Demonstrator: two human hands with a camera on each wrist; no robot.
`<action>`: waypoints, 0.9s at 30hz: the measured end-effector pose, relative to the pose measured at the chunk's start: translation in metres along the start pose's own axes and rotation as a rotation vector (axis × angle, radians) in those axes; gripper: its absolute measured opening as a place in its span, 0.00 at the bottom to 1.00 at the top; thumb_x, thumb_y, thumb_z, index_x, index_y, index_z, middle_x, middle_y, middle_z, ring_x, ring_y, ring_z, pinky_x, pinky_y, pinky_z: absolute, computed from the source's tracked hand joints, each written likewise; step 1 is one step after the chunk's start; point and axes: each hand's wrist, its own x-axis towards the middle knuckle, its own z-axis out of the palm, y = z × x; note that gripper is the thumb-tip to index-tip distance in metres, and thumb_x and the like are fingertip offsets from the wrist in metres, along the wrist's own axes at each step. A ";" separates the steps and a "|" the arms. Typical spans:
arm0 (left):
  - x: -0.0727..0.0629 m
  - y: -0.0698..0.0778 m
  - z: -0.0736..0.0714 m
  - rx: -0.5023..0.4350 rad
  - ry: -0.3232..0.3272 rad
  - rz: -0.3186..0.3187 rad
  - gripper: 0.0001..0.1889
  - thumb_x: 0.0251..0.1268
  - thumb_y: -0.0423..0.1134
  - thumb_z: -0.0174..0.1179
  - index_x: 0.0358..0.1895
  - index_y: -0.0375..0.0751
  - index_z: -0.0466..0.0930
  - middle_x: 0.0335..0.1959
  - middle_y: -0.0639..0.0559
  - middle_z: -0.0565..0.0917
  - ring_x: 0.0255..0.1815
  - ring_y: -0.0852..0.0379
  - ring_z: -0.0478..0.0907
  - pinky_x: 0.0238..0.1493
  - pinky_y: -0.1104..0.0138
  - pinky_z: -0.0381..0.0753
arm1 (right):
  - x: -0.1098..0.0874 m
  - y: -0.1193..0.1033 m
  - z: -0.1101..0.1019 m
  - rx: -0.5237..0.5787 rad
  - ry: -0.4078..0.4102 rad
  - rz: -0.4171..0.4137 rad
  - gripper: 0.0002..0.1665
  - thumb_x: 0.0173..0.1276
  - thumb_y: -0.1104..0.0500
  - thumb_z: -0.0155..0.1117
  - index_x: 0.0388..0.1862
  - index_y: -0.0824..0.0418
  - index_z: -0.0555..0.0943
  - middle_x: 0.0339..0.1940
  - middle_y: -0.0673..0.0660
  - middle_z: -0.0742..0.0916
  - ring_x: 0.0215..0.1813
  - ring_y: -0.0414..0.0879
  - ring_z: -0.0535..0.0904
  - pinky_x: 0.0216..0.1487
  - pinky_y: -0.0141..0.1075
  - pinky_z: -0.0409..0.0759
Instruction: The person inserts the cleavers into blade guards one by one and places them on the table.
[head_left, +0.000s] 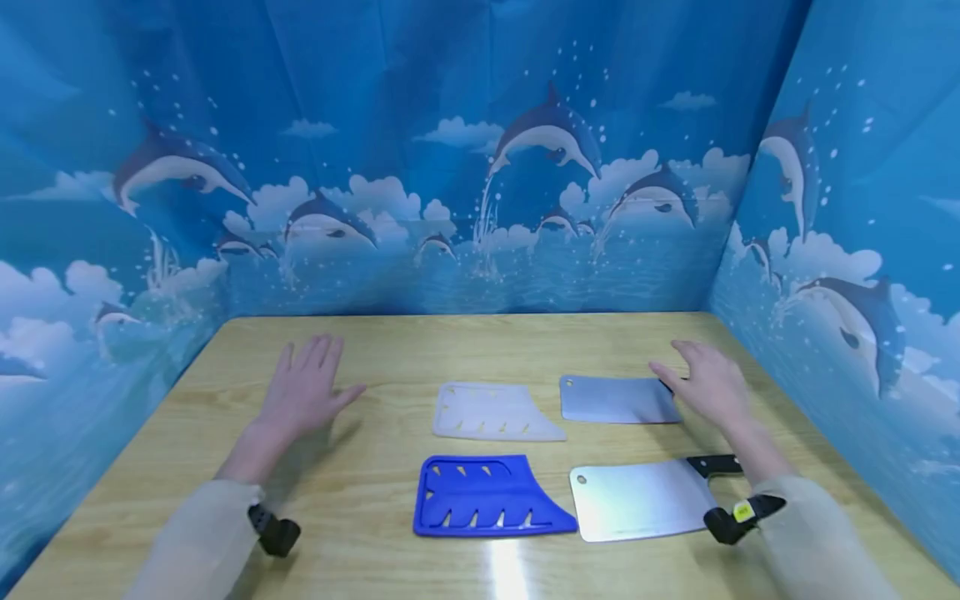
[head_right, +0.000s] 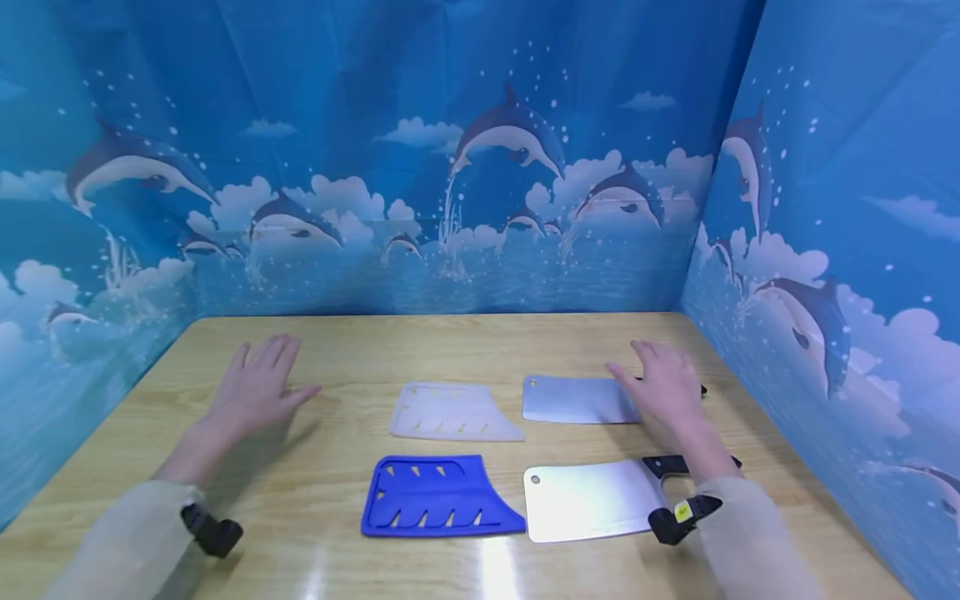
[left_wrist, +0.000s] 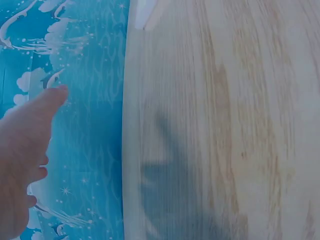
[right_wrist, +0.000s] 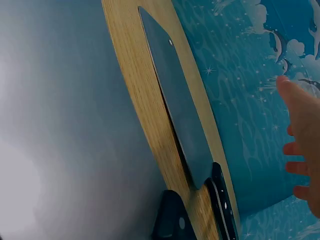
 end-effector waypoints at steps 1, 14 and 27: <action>0.001 0.002 -0.002 0.003 0.017 0.006 0.43 0.63 0.59 0.50 0.69 0.27 0.52 0.67 0.28 0.56 0.68 0.33 0.49 0.66 0.41 0.37 | -0.002 0.002 -0.003 0.020 0.011 0.003 0.44 0.67 0.34 0.46 0.62 0.72 0.67 0.60 0.75 0.71 0.60 0.70 0.63 0.56 0.65 0.59; -0.003 0.046 -0.008 0.077 0.204 0.221 0.25 0.54 0.56 0.62 0.44 0.36 0.81 0.33 0.43 0.84 0.33 0.46 0.81 0.39 0.53 0.79 | -0.032 0.041 -0.017 0.329 -0.102 -0.055 0.30 0.67 0.48 0.58 0.55 0.73 0.74 0.46 0.69 0.81 0.47 0.61 0.77 0.45 0.50 0.76; -0.017 0.113 0.007 -0.041 0.023 0.436 0.44 0.48 0.69 0.57 0.61 0.38 0.70 0.51 0.43 0.79 0.51 0.46 0.76 0.53 0.51 0.72 | -0.062 0.071 -0.018 0.371 -0.287 -0.141 0.27 0.61 0.57 0.64 0.55 0.71 0.73 0.45 0.61 0.83 0.44 0.47 0.78 0.44 0.44 0.76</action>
